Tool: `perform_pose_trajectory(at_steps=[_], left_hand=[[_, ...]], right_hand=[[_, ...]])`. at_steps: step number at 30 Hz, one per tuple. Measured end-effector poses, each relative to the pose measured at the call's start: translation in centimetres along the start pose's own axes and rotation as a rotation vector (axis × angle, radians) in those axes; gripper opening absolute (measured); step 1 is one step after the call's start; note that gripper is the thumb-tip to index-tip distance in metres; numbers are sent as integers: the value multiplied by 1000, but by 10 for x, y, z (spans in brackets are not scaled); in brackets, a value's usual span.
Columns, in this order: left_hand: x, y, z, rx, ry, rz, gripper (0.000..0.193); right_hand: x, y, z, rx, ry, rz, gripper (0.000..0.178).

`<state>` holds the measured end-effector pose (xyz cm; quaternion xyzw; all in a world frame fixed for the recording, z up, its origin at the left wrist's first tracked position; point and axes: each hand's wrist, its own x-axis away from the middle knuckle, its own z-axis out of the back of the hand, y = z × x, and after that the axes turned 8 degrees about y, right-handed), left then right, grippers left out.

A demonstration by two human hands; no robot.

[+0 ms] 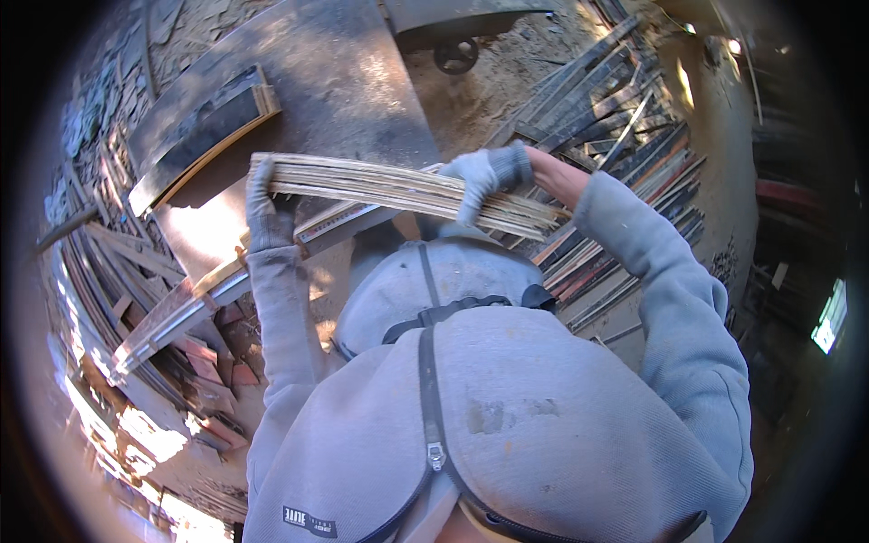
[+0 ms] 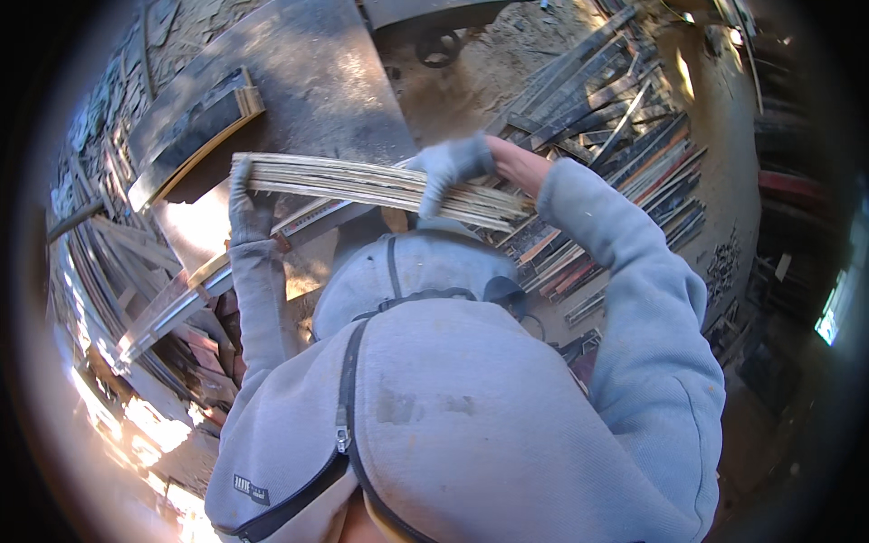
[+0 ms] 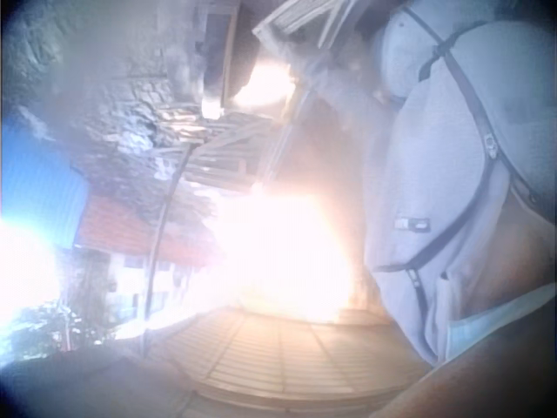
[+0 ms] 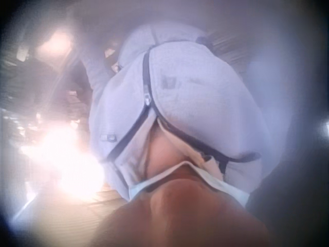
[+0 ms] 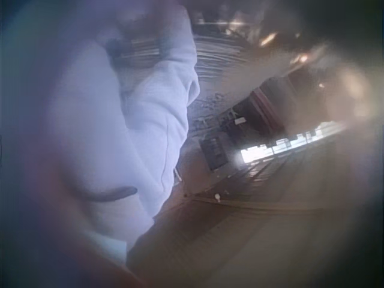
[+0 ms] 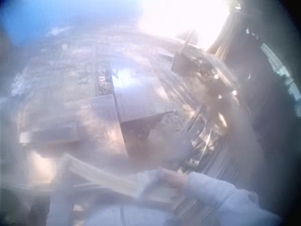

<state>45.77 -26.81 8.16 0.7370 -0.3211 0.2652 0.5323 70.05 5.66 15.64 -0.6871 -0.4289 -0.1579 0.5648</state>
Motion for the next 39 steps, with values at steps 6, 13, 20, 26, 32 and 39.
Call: perform_pose_trajectory(at_steps=[6, 13, 20, 26, 32, 39], left_hand=[[-33, 26, 14, 100, -42, 159, 40], [-52, 33, 47, -131, -207, 66, 53], [-35, 3, 34, -1362, 99, -588, 53], [25, -52, -47, -1475, -426, -1074, 61], [23, -51, -41, -1626, -458, -830, 55], [16, -34, -21, -1585, -551, -823, 53]], right_hand=[[-14, -43, 42, 596, 155, -15, 86], [-29, -51, 51, 1028, 423, 64, 85], [-61, -9, 53, 1429, 688, 339, 61], [-80, 7, 49, 1545, 669, 398, 73], [-109, -4, 14, 1509, 622, 406, 82], [-114, -33, -2, 1391, 520, 189, 92]])
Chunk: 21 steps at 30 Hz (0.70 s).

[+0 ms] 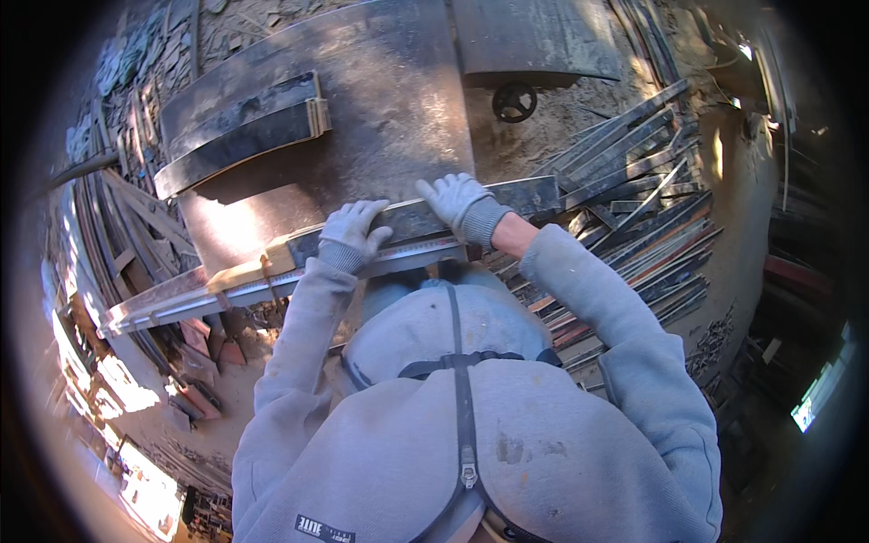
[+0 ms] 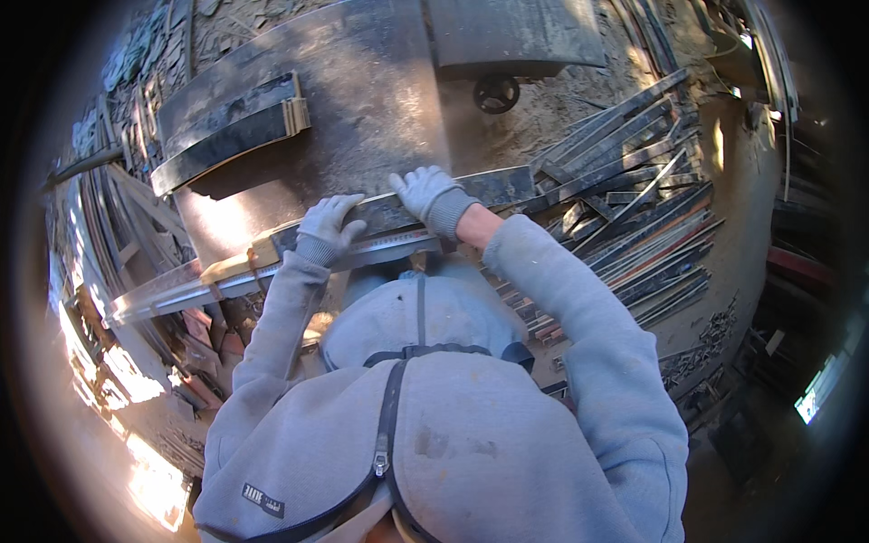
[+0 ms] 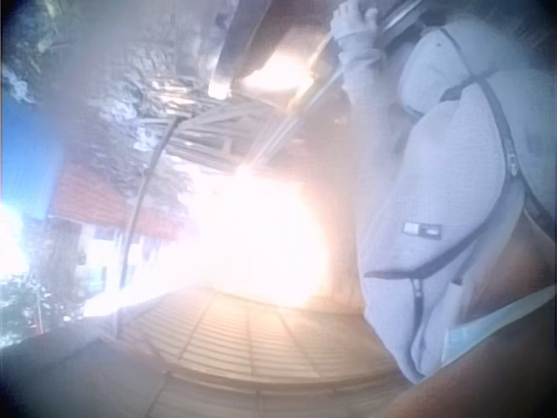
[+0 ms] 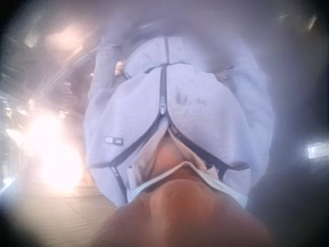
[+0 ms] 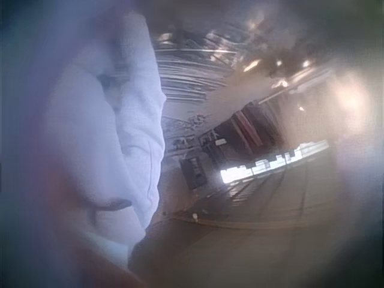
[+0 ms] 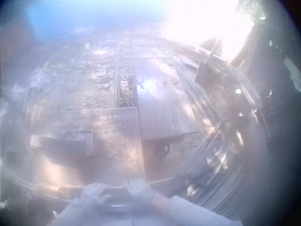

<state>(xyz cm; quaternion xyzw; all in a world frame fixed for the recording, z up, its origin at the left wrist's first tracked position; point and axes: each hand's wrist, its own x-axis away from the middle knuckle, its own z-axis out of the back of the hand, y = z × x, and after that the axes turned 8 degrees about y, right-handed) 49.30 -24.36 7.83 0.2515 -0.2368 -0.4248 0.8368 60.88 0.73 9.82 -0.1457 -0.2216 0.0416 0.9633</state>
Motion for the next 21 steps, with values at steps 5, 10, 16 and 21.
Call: perform_pose_trajectory(at_steps=[5, 10, 16, 21], left_hand=[[-2, 5, 1, -41, -78, 15, 55], [-3, -1, 3, -28, -129, 27, 60], [-7, 3, 9, -7, -157, 62, 61], [-7, 4, 5, -31, -123, 44, 62]], right_hand=[[59, 63, 13, -386, 567, -100, 78], [119, 134, -46, -852, 391, -1025, 74], [130, 134, -86, -1506, 262, -920, 37], [128, 137, -63, -1568, 238, -818, 52]])
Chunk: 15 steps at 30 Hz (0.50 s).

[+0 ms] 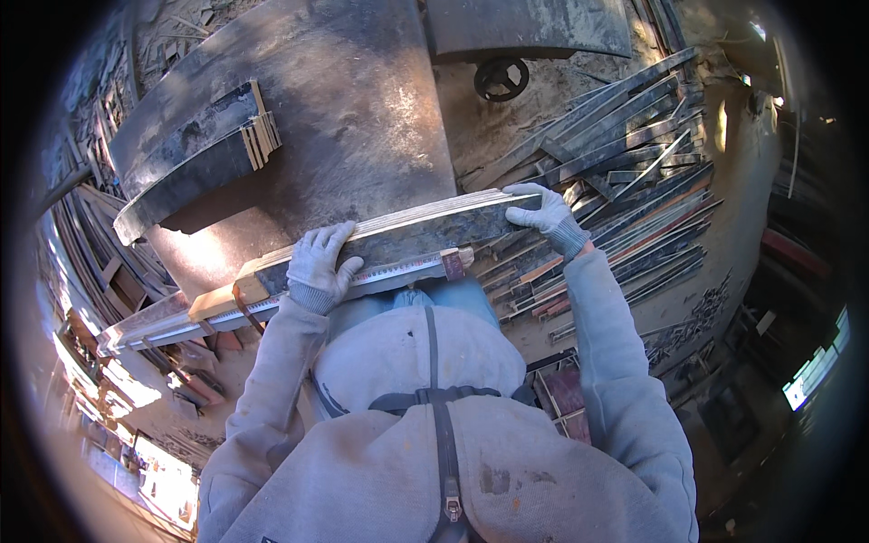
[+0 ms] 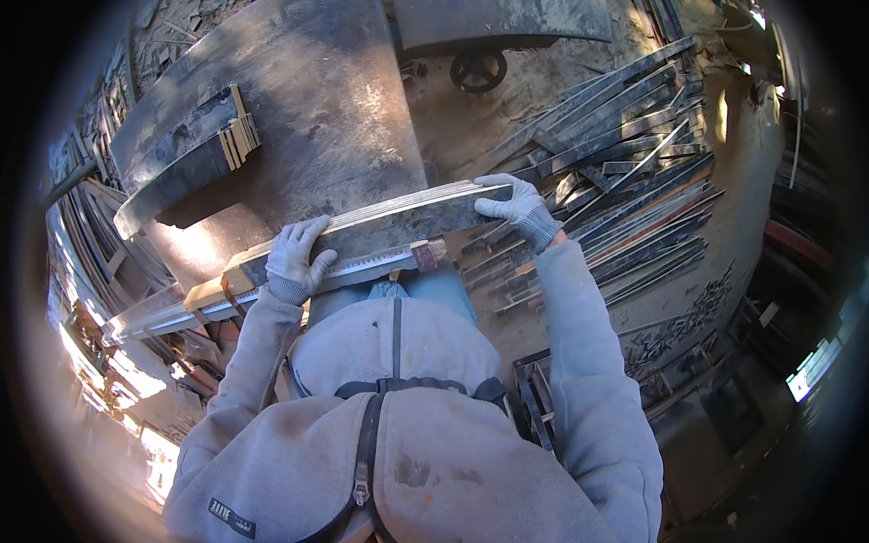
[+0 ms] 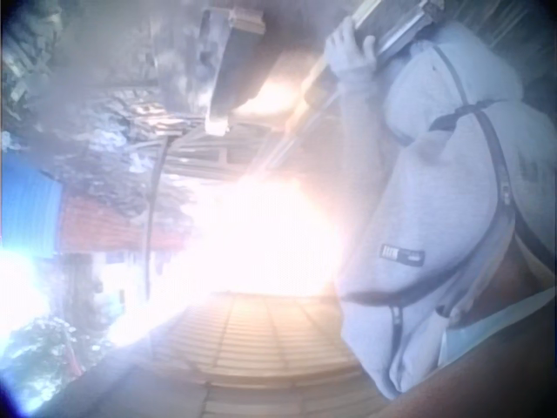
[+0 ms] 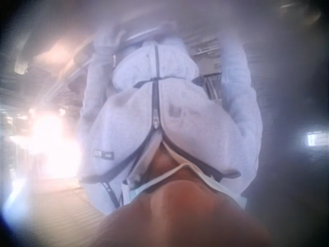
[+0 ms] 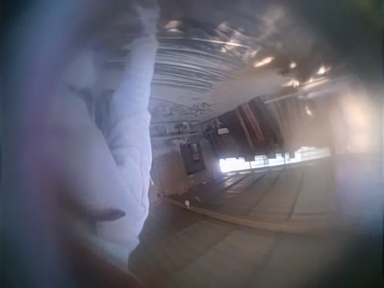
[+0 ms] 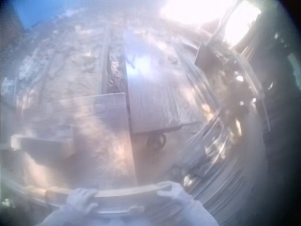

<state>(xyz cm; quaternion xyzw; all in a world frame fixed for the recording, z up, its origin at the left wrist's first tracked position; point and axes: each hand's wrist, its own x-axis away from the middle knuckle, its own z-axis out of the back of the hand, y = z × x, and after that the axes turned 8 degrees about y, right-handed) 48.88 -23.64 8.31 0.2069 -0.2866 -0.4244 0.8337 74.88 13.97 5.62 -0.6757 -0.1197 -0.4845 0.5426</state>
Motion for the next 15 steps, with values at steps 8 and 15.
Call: perform_pose_trajectory(at_steps=[8, 15], left_hand=[[-8, 12, 1, -76, -81, 79, 68], [-4, 39, -37, -114, 127, -30, 64]], right_hand=[[-5, -14, -1, 162, -4, -52, 50], [-7, -1, -5, 14, 15, -97, 55]])
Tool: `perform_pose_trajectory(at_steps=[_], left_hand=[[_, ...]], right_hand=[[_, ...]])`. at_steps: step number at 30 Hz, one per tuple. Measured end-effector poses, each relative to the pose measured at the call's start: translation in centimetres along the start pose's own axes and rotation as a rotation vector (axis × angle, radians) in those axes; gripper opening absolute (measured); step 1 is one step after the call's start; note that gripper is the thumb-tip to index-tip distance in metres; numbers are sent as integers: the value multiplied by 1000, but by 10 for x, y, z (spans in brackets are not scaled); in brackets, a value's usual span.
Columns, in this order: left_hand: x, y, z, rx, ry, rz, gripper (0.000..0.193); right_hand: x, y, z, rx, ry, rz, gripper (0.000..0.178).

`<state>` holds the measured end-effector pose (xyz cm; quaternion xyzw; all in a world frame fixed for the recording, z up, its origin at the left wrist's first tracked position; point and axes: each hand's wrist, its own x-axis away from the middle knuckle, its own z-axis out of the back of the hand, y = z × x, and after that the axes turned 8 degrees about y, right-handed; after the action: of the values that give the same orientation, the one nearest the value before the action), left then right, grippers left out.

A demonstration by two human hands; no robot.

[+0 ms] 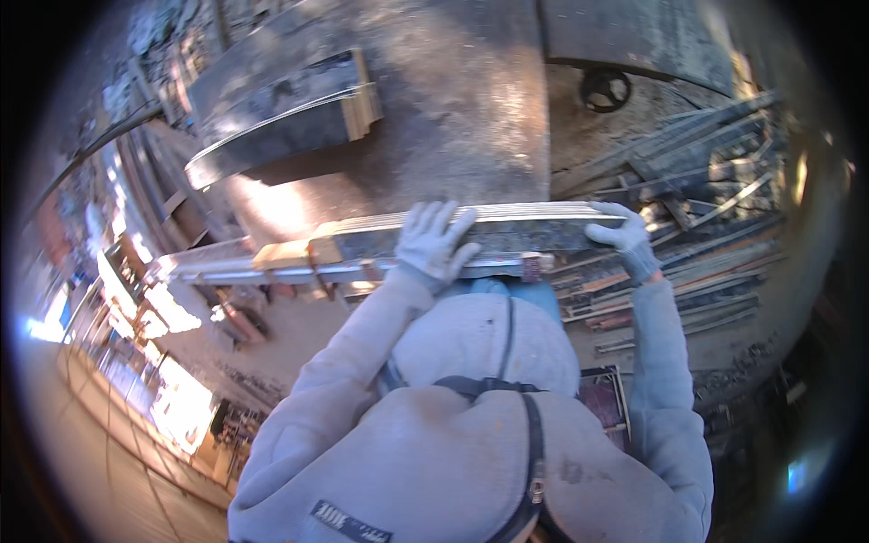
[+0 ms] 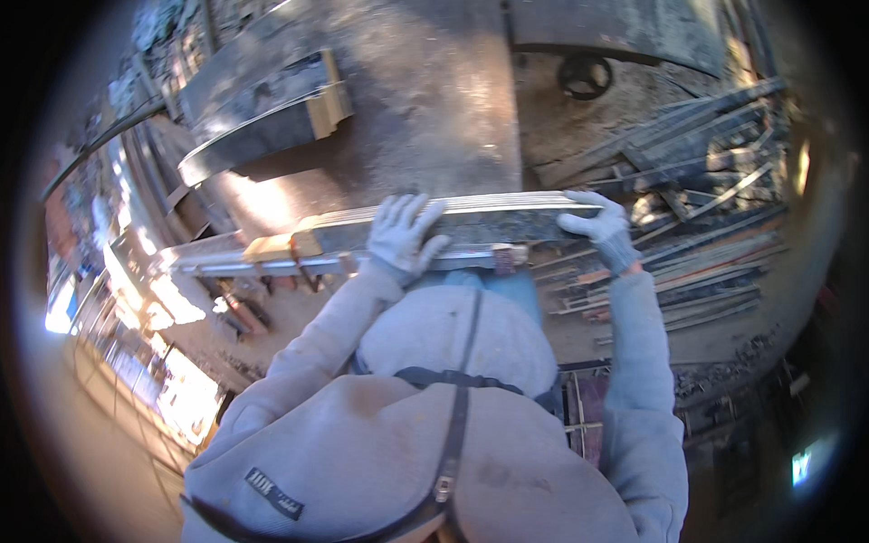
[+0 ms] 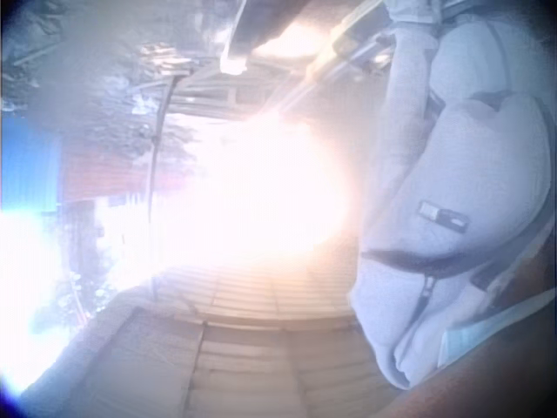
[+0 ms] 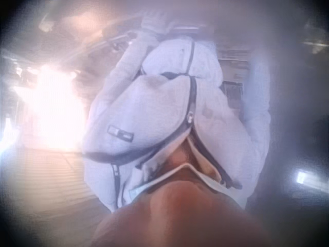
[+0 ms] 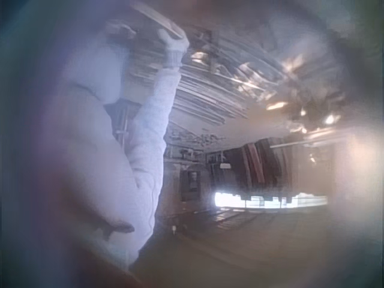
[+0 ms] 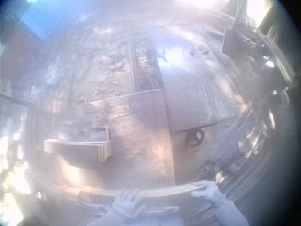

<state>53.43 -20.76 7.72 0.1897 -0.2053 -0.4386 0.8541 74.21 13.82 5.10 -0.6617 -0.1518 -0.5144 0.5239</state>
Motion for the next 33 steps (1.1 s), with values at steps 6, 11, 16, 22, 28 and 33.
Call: perform_pose_trajectory(at_steps=[6, 11, 16, 22, 28, 33], left_hand=[[5, -9, -21, -15, 111, 16, 57], [5, -8, -22, 10, 125, 25, 54], [2, -6, -21, -35, 64, 18, 57], [1, -5, -18, -15, 22, 30, 53], [-6, -4, 1, 36, -22, 68, 64], [-29, -20, 37, 85, -256, 71, 79]], right_hand=[[-10, 12, 2, 79, 45, 5, 54], [-15, 4, 10, 77, -140, 16, 67], [-30, -15, 38, -12, -326, -60, 90], [-49, -49, 28, 466, -429, -27, 93], [-48, -85, -12, 761, -531, -44, 76], [-11, -96, -5, 788, -411, 78, 72]])
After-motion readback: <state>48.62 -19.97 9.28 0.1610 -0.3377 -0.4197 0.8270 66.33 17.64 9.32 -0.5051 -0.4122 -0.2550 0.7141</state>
